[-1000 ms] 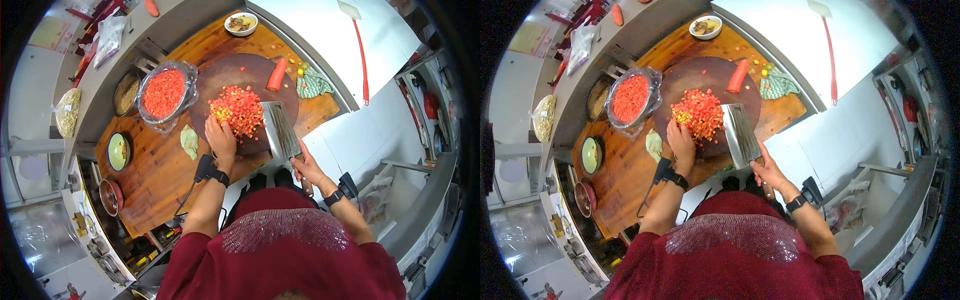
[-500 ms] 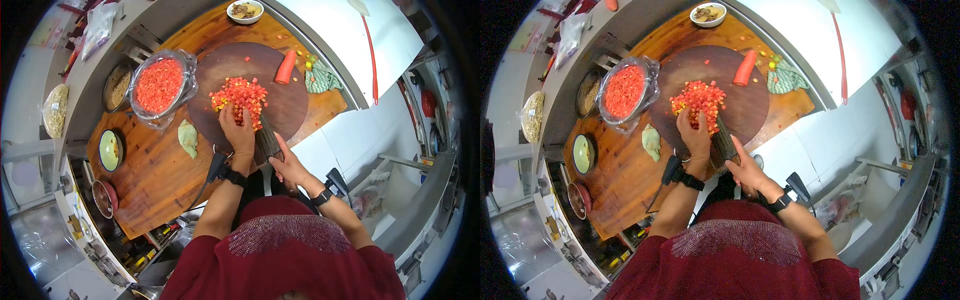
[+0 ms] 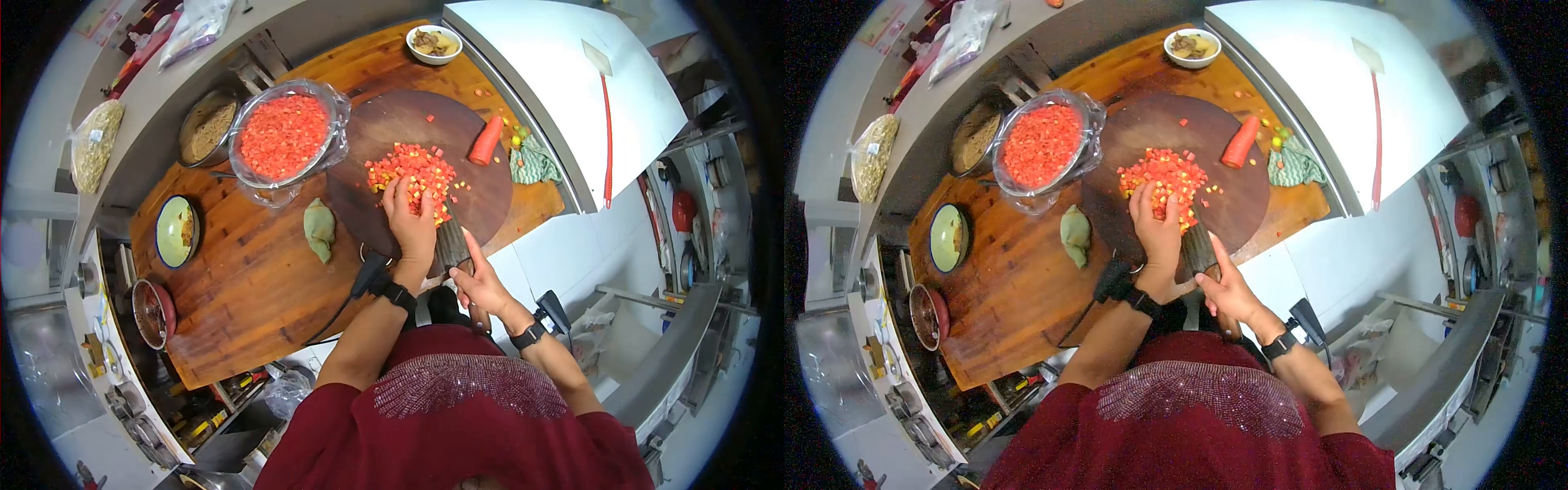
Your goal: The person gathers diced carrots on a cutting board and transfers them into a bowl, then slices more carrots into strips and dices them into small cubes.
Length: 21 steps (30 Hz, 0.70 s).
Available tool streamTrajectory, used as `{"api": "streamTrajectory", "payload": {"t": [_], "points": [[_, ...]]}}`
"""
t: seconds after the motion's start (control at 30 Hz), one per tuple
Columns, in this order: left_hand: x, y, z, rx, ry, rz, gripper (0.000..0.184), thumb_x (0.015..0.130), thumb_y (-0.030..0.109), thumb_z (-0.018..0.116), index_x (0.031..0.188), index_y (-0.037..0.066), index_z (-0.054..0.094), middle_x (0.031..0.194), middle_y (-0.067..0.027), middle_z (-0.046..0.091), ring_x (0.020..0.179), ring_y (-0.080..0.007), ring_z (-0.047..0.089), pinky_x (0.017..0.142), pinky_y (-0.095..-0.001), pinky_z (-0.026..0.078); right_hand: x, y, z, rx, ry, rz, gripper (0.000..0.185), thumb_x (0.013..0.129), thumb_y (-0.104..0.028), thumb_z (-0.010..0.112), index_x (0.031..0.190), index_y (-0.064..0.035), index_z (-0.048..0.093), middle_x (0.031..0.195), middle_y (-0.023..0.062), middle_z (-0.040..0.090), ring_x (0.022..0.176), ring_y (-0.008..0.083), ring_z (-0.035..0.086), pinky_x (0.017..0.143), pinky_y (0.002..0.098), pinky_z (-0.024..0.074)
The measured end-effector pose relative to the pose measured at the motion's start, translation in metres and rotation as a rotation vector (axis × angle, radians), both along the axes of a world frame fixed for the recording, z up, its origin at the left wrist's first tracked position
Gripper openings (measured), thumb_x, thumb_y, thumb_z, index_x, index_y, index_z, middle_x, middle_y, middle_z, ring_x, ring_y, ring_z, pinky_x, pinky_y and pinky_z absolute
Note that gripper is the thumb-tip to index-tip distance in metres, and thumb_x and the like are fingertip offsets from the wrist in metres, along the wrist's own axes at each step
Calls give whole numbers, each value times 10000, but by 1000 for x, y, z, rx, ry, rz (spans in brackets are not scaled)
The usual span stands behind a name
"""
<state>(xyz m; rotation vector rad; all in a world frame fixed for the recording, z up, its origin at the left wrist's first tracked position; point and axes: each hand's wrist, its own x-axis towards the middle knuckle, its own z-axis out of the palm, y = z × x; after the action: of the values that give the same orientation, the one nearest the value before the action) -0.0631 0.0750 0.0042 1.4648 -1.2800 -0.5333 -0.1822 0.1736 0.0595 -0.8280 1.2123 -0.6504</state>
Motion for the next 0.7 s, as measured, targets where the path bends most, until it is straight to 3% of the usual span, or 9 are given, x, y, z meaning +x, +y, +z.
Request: {"api": "streamTrajectory", "payload": {"t": [0.27, 0.37, 0.47, 0.53, 0.63, 0.7], "points": [[16, -32, 41, -131, 94, -31, 451, 795, 64, 649, 1228, 44, 526, 1245, -169, 465, 1154, -323, 467, 985, -392, 379, 20, -28, 32, -86, 26, -22, 758, 930, -41, 469, 1475, -227, -23, 589, 4, 475, 421, 99, 461, 394, 264, 426], [44, -60, 56, -163, 88, 32, 421, 800, 71, 641, 1204, 33, 530, 1239, -179, 464, 1152, -335, 462, 991, -398, 369, 40, -58, 45, -183, 49, 17, 759, 914, -15, 474, 1478, -206, 4, 740, 62, 551, 413, 92, 455, 378, 244, 407], [91, -97, 67, -199, 24, 121, 431, 804, 115, 650, 1196, 3, 510, 1238, -210, 448, 1142, -361, 460, 994, -407, 366, 81, -99, 61, -216, -47, 95, 750, 912, -26, 480, 1477, -202, 19, 739, 62, 550, 405, 95, 449, 372, 249, 402], [124, -121, 67, -186, 6, 120, 494, 792, 162, 680, 1202, -35, 487, 1247, -231, 430, 1149, -380, 447, 997, -420, 361, 113, -126, 68, -209, -64, 130, 734, 923, -44, 478, 1475, -245, 36, 556, -6, 439, 415, 94, 430, 396, 258, 404], [162, -144, 51, -190, -205, 102, 650, 766, 260, 719, 1243, -66, 423, 1266, -249, 391, 1170, -412, 402, 1003, -468, 335, 149, -149, 56, -186, -107, 112, 733, 910, -47, 495, 1474, -196, 51, 559, -3, 453, 427, 98, 443, 397, 265, 406], [178, -155, 40, -192, -270, 74, 653, 768, 273, 715, 1246, -61, 422, 1273, -249, 385, 1172, -415, 395, 1002, -474, 329, 160, -156, 57, -165, -98, 93, 734, 905, -47, 501, 1474, -186, 58, 570, 2, 462, 432, 99, 450, 398, 266, 407]]}}
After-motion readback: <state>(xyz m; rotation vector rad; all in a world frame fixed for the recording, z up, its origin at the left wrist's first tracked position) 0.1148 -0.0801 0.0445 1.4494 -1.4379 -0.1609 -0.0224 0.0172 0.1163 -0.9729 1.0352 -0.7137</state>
